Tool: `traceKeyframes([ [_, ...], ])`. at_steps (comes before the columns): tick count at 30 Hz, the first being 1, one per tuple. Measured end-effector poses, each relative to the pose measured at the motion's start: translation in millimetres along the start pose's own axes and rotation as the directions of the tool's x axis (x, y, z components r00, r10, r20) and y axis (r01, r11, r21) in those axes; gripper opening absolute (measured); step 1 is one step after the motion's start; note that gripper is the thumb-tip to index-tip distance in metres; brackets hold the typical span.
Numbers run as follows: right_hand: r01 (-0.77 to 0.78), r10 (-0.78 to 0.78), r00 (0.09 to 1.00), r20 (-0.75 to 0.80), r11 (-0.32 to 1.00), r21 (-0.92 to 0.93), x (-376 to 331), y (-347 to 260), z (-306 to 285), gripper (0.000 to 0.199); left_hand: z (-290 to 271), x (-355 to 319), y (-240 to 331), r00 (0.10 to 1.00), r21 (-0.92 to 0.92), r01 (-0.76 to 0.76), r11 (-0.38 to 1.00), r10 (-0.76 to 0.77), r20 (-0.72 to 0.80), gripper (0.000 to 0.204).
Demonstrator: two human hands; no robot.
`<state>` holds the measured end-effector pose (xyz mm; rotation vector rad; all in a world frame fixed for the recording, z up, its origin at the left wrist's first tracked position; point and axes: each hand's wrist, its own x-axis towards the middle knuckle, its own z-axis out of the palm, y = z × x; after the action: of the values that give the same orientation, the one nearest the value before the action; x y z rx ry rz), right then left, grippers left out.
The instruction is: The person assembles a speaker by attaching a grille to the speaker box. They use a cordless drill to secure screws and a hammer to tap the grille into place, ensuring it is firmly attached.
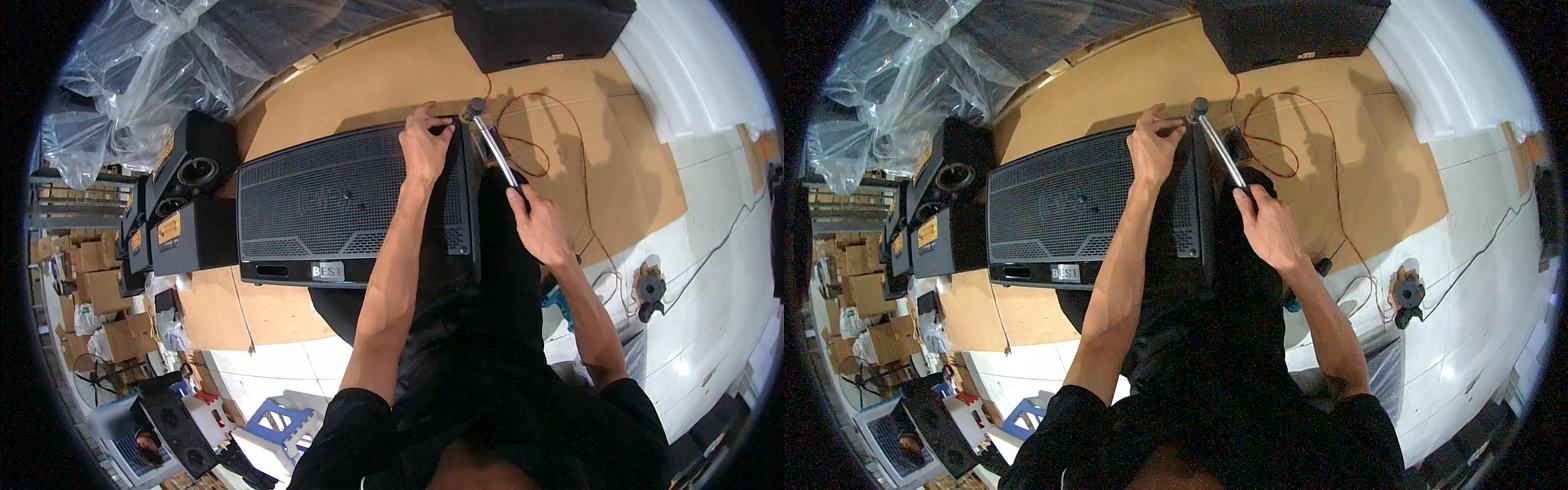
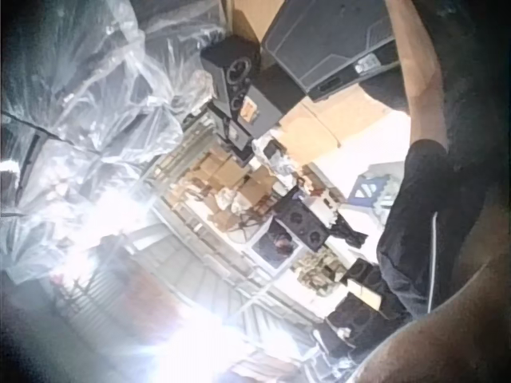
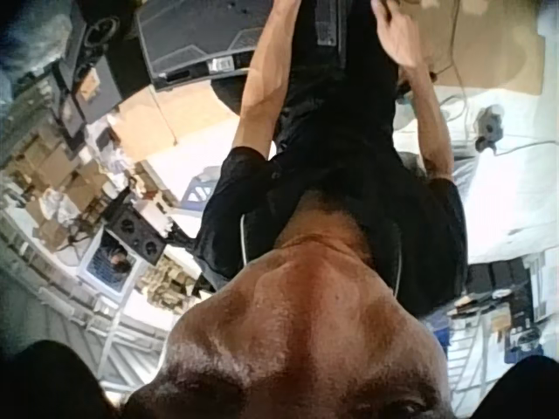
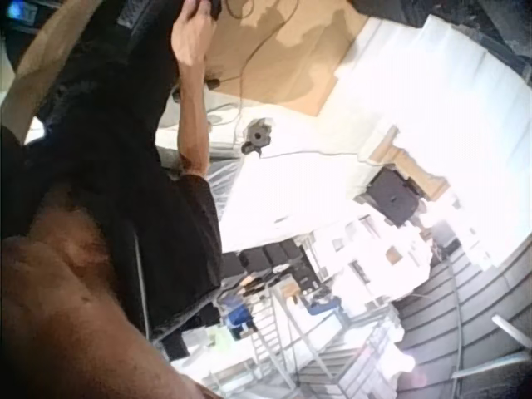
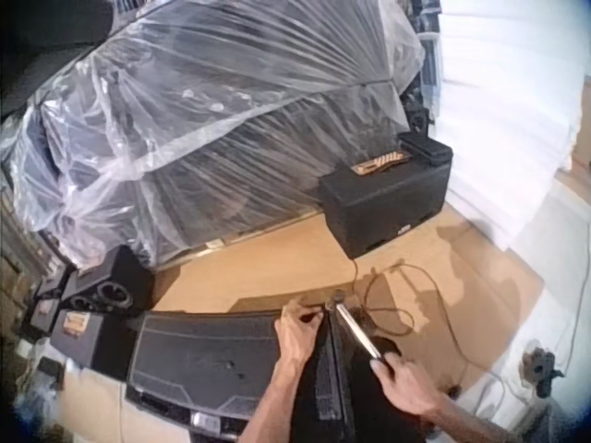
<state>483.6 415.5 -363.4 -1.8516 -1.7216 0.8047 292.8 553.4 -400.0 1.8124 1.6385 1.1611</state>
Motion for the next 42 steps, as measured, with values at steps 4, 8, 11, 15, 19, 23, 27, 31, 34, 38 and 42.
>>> traceKeyframes([
  [4, -0.016, 0.021, 0.998, 0.067, 0.997, -0.069, 11.9, -10.4, -1.1, 0.04, -1.0, -1.4, 6.8, 0.994, -0.12, 0.107, 0.987, -0.104, 0.037, 0.056],
  [8, 0.018, -0.011, 0.999, 0.04, 0.988, -0.152, 11.3, -0.1, 6.7, 0.041, -0.9, -2.1, 8.0, 0.997, -0.108, 0.075, 0.991, -0.073, 0.022, 0.06],
  [11, 0.035, -0.03, 0.999, 0.033, 0.985, -0.167, 12.1, 3.4, 9.4, 0.04, -1.6, -2.1, 5.7, 0.999, -0.082, 0.042, 0.996, -0.042, 0.004, 0.061],
  [15, 0.036, -0.034, 0.999, 0.023, 0.992, -0.123, 13.4, 3.6, 8.0, 0.041, -0.6, -2.9, 3.2, 1.0, -0.101, 0.02, 0.995, -0.02, 0.0, 0.059],
  [19, 0.056, -0.053, 0.998, 0.027, 0.988, -0.141, 15.0, 4.9, 8.0, 0.041, -0.6, -0.4, 0.9, 1.0, -0.124, 0.02, 0.992, -0.02, 0.0, 0.056],
  [23, 0.053, -0.048, 0.998, 0.031, 0.984, -0.168, 15.2, 2.8, 8.2, 0.04, 2.7, 0.2, -3.6, 0.999, -0.096, 0.022, 0.995, -0.026, -0.035, 0.052],
  [27, 0.098, -0.098, 0.995, 0.01, 0.978, -0.183, 16.5, 4.7, 6.2, 0.04, 1.6, 0.4, 0.8, 0.999, -0.082, 0.014, 0.997, -0.018, -0.039, 0.05],
  [31, 0.119, -0.119, 0.993, 0.011, 0.969, -0.216, 19.8, -0.2, 3.8, 0.041, 1.5, -0.3, 0.4, 0.998, -0.061, 0.03, 0.998, -0.033, -0.051, 0.048],
  [34, 0.102, -0.103, 0.995, 0.008, 0.975, -0.2, 18.9, -7.8, 1.2, 0.042, 2.8, 0.2, -1.3, 0.997, -0.069, 0.045, 0.997, -0.049, -0.057, 0.046],
  [38, 0.075, -0.073, 0.997, 0.019, 0.972, -0.222, 19.3, -4.5, 5.3, 0.043, 4.2, -0.1, -1.9, 0.997, -0.09, 0.052, 0.995, -0.057, -0.059, 0.045],
  [42, 0.072, -0.073, 0.997, 0.0, 0.978, -0.196, 18.3, -3.6, 5.7, 0.044, 3.9, -1.0, -1.2, 0.995, -0.121, 0.055, 0.991, -0.064, -0.074, 0.044],
])
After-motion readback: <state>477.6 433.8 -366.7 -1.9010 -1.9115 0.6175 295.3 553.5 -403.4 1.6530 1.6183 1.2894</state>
